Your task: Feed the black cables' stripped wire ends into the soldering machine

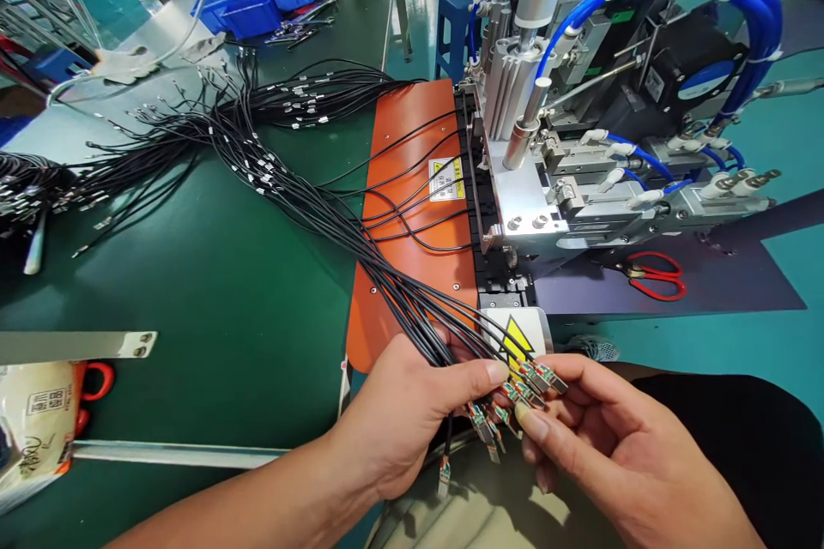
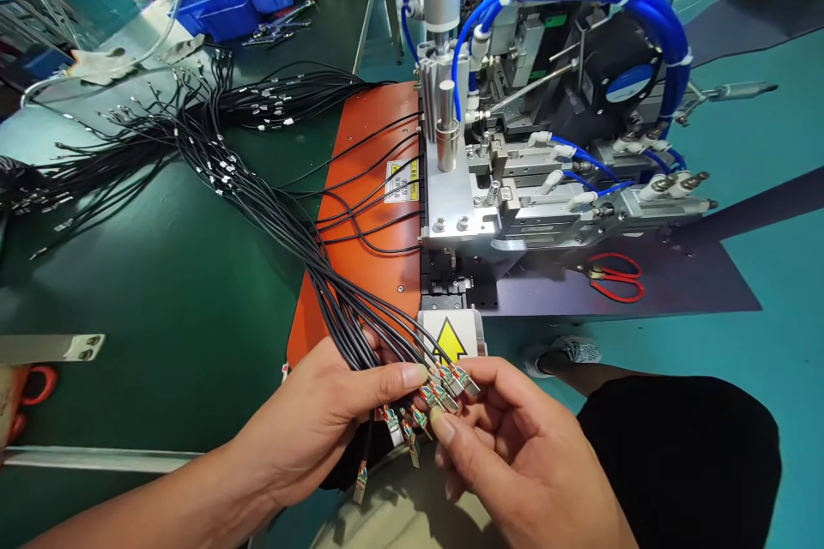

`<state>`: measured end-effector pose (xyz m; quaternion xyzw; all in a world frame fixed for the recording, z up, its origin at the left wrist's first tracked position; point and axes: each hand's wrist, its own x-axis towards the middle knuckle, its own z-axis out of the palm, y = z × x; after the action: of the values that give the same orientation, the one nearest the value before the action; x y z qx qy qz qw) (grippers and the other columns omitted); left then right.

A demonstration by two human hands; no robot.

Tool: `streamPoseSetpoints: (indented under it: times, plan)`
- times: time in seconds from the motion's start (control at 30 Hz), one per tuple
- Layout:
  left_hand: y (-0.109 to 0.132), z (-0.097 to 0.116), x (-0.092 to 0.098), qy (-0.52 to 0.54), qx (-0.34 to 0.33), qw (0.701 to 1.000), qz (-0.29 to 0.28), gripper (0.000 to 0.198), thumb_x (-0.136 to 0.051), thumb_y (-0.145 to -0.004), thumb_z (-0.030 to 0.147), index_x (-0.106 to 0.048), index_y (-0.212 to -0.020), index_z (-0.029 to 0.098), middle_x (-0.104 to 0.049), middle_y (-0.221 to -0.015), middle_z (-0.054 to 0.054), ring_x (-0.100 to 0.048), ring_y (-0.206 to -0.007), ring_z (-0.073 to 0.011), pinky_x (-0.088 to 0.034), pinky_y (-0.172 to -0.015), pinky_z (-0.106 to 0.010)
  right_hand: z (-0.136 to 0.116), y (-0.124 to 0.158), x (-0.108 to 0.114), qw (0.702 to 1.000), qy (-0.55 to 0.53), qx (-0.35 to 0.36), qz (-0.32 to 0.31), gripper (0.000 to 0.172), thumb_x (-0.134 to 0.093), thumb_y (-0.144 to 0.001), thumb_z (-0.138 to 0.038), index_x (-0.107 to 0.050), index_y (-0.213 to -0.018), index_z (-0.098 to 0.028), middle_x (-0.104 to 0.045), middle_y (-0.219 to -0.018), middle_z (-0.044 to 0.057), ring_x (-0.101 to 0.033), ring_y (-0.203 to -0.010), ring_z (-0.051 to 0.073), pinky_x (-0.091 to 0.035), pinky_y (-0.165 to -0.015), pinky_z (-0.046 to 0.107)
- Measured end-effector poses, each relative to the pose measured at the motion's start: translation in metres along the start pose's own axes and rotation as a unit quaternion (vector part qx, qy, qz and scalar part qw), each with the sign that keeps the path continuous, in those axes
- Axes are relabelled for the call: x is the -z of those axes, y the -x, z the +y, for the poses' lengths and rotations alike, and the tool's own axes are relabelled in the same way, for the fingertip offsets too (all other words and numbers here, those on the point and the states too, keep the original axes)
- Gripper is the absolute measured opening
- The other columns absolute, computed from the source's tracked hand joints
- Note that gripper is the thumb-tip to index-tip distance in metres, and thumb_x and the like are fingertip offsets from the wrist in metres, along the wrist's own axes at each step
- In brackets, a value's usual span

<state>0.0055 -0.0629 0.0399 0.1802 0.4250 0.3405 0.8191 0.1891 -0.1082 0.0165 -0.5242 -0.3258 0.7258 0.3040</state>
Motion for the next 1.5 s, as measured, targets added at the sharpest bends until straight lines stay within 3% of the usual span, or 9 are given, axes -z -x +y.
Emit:
streamPoseSetpoints:
  times: [0.27, 0.57, 0.8, 1.03, 1.33, 1.5]
  plan:
    - [0.001, -0.002, 0.000, -0.003, -0.003, 1.000, -0.015, 0.038, -0.074, -0.084, 0.018, -0.067, -0.120, 0.010, -0.070, -0.109, -0.015, -0.068, -0.087, -0.0224, -0.054, -0.078, -0.032, -0.001, 0.001, 0.000, 1.000, 0.001, 0.001, 0.004, 0.034, -0.074, -0.087, -0.039, -0.061, -0.114, -0.021, -0.066, -0.088, 0.003, -0.060, -0.066, 0.012, -0.056, -0.060, 0.022]
    - [0.001, -0.001, 0.000, -0.006, -0.003, 1.000, -0.008, 0.031, -0.073, -0.084, 0.016, -0.069, -0.114, 0.011, -0.070, -0.104, -0.012, -0.065, -0.084, -0.0184, -0.053, -0.080, -0.031, 0.000, 0.002, 0.002, 1.000, 0.017, 0.007, 0.010, 0.041, -0.073, -0.088, -0.040, -0.059, -0.123, -0.023, -0.066, -0.086, 0.002, -0.061, -0.068, 0.013, -0.056, -0.061, 0.023]
    - [0.000, 0.007, -0.001, -0.027, -0.016, 0.998, -0.045, 0.025, -0.073, -0.083, 0.012, -0.072, -0.108, 0.010, -0.070, -0.097, -0.010, -0.064, -0.083, -0.0165, -0.053, -0.083, -0.030, -0.008, -0.001, 0.004, 0.998, 0.034, 0.043, 0.043, 0.032, -0.071, -0.089, -0.041, -0.065, -0.115, -0.024, -0.070, -0.092, 0.004, -0.063, -0.071, 0.014, -0.058, -0.063, 0.022]
    - [0.001, 0.001, -0.002, -0.029, -0.011, 0.999, 0.015, 0.020, -0.074, -0.081, 0.014, -0.069, -0.100, 0.008, -0.068, -0.091, -0.010, -0.062, -0.078, -0.0164, -0.053, -0.079, -0.031, -0.002, 0.004, 0.008, 0.995, 0.086, 0.037, 0.030, 0.043, -0.076, -0.084, -0.038, -0.062, -0.123, -0.026, -0.071, -0.101, 0.006, -0.068, -0.087, 0.020, -0.060, -0.077, 0.027]
    - [0.002, 0.001, -0.003, -0.066, -0.020, 0.997, 0.034, 0.025, -0.079, -0.079, 0.027, -0.071, -0.092, 0.008, -0.071, -0.089, -0.011, -0.064, -0.073, -0.0162, -0.054, -0.071, -0.027, -0.009, 0.001, 0.003, 1.000, -0.007, -0.004, -0.004, 0.032, -0.073, -0.088, -0.040, -0.068, -0.112, -0.021, -0.070, -0.081, 0.004, -0.064, -0.067, 0.013, -0.057, -0.061, 0.020]
    - [0.002, 0.000, -0.003, -0.062, -0.009, 0.997, 0.046, 0.031, -0.083, -0.076, 0.032, -0.072, -0.092, 0.007, -0.071, -0.088, -0.012, -0.064, -0.071, -0.0160, -0.054, -0.068, -0.027, -0.011, 0.000, 0.002, 0.998, -0.057, -0.029, -0.016, 0.032, -0.075, -0.087, -0.040, -0.069, -0.110, -0.019, -0.069, -0.083, 0.004, -0.062, -0.065, 0.011, -0.056, -0.059, 0.021]
